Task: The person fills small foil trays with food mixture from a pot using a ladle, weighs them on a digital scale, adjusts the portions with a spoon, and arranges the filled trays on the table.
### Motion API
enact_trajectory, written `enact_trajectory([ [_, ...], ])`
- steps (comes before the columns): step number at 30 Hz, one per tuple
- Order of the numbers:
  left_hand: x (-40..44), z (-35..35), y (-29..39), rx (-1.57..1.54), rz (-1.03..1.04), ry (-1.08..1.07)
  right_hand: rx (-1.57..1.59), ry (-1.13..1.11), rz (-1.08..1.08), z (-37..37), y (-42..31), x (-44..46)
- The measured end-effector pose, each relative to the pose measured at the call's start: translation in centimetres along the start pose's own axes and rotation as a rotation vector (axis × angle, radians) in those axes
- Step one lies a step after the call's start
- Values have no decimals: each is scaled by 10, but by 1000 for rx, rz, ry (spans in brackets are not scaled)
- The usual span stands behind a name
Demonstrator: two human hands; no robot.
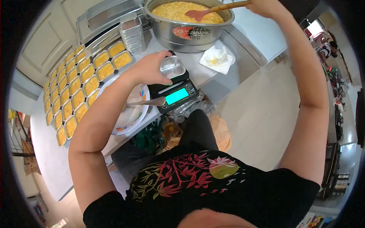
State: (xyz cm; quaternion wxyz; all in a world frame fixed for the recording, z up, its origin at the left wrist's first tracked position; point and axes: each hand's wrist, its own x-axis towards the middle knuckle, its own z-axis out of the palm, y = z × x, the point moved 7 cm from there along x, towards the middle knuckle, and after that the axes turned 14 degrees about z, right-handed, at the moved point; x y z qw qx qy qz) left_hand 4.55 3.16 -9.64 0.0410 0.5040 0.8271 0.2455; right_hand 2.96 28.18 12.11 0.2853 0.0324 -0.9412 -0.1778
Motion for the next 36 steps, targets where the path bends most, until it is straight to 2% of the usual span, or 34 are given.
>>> enact_trajectory([
  [2,1,-1,0,-10,13,29,-247,-154,13,18,-30,-3],
  [5,-4,-17,-2,-38,24,170,-317,-166,-61,6,-54,0],
  [9,-20,-32,-15,-171,-9,351,-369,284,-244,-43,-39,-1],
  [12,-28,-33,-28,-257,-41,414,-499,104,-195,-21,-34,-2],
  [14,-35,-33,-29,-275,-101,397,-408,-51,-113,0,-31,-6],
  [16,-41,-35,-29,-296,-94,417,-436,-279,65,39,-14,-2],
  [19,-49,-39,-26,-386,-73,473,-245,-294,189,41,0,-9],
  [22,-54,-52,-21,-459,-100,470,-124,-329,197,57,14,-10],
  [25,-54,-72,-12,-469,-94,480,83,-585,279,77,33,-7],
  [28,-52,-88,-10,-412,-20,550,292,-599,264,99,51,-5],
  [31,-49,-110,-5,-396,-6,575,381,-680,377,102,63,-11],
  [36,-40,-149,5,-312,26,597,494,-670,410,91,63,-25],
])
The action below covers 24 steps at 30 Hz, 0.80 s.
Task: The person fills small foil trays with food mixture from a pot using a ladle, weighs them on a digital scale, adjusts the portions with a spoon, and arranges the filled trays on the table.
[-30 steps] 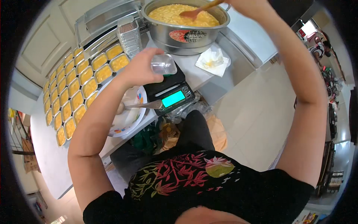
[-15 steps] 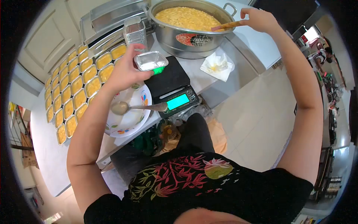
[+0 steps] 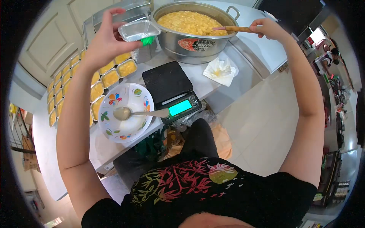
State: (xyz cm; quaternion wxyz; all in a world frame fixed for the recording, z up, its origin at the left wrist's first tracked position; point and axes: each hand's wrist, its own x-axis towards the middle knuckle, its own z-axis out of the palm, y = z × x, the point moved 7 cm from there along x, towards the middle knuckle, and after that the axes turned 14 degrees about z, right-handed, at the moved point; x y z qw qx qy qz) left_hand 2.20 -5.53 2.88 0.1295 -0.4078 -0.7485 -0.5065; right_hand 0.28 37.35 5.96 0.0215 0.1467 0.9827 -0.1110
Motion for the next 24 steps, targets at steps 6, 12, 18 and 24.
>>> enact_trajectory([
  [6,27,-19,6,81,71,-37,33,67,-20,-4,16,-1],
  [12,36,-21,14,171,38,-54,98,69,0,-7,32,5],
  [18,47,-16,29,392,-36,-73,119,83,25,-14,45,8],
  [24,73,8,22,397,61,-116,158,84,84,-15,49,-1],
])
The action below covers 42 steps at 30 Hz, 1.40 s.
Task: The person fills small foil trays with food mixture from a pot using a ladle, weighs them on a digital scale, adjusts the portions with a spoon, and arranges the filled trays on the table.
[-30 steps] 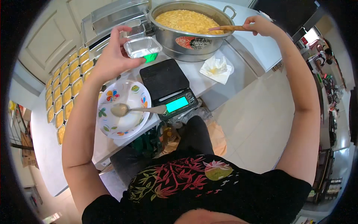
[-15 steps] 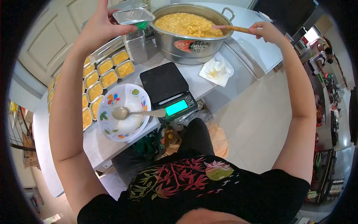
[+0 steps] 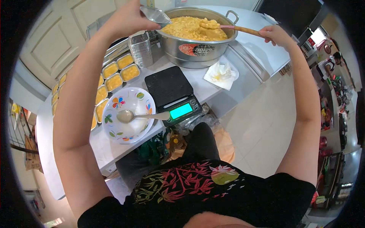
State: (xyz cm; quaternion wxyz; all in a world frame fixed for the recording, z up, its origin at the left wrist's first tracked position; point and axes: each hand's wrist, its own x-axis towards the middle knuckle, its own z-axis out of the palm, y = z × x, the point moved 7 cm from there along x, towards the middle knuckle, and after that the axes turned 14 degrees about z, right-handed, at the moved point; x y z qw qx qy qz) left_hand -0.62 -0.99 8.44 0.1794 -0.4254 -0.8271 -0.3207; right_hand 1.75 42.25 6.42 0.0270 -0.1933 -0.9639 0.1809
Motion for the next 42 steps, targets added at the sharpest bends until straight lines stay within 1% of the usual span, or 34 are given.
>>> enact_trajectory([
  [3,20,21,-7,141,-115,-71,12,8,4,-6,4,4],
  [6,40,58,-26,23,-169,-184,13,30,-11,-21,-3,-1],
  [9,63,94,-43,70,-87,-111,10,83,-53,-41,-16,-8],
  [12,83,117,-57,-155,1,90,19,105,-90,-58,-32,-15],
  [14,86,121,-53,-258,-71,127,24,65,-157,-65,-43,-15],
  [15,87,123,-52,-309,-108,144,-16,115,-143,-73,-44,-18],
  [17,84,122,-44,-409,-146,148,-96,213,-115,-80,-76,-53],
  [18,83,123,-42,-458,-168,150,-91,234,-118,-80,-81,-58],
  [20,82,123,-46,-448,-136,206,-83,277,-129,-80,-87,-65],
  [21,81,122,-49,-443,-122,238,-176,364,-172,-81,-91,-68],
  [24,76,118,-50,-432,-124,287,-219,503,-154,-74,-102,-92],
  [27,74,119,-57,-410,-109,315,-252,652,-232,-68,-106,-107],
  [30,68,120,-55,-476,-166,285,-289,741,-295,-60,-111,-122],
  [33,68,119,-60,-434,-156,299,-262,804,-360,-55,-115,-135],
  [36,64,118,-57,-471,-153,289,-270,875,-479,-52,-120,-145],
  [39,62,114,-56,-429,-70,335,-322,999,-624,-49,-124,-157],
  [42,58,111,-50,-448,-1,346,-291,1035,-681,-47,-125,-166],
])
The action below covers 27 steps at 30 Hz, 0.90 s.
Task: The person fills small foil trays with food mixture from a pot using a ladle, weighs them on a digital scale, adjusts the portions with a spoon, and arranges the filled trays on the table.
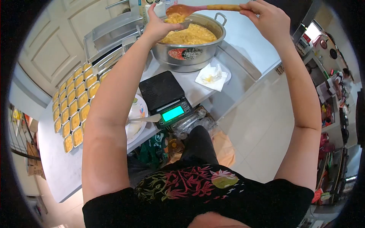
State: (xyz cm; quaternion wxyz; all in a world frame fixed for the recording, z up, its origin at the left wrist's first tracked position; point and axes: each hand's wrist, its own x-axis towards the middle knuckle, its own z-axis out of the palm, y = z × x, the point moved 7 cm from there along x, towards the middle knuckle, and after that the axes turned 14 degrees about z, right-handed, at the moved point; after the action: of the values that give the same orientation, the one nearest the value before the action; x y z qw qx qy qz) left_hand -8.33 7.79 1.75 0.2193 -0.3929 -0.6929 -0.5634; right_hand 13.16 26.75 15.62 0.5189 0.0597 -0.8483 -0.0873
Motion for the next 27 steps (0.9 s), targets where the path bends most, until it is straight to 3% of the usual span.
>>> enact_trajectory([
  [6,-4,-7,10,135,-29,-47,73,90,-29,-6,-2,-1],
  [15,-10,-21,16,228,-63,-23,119,19,79,0,6,-2],
  [18,-8,-22,13,219,40,-1,123,26,44,21,22,-6],
  [21,-13,-20,34,35,147,121,60,-124,144,28,28,-5],
  [27,-17,-24,22,5,34,9,139,-334,375,57,55,-12],
])
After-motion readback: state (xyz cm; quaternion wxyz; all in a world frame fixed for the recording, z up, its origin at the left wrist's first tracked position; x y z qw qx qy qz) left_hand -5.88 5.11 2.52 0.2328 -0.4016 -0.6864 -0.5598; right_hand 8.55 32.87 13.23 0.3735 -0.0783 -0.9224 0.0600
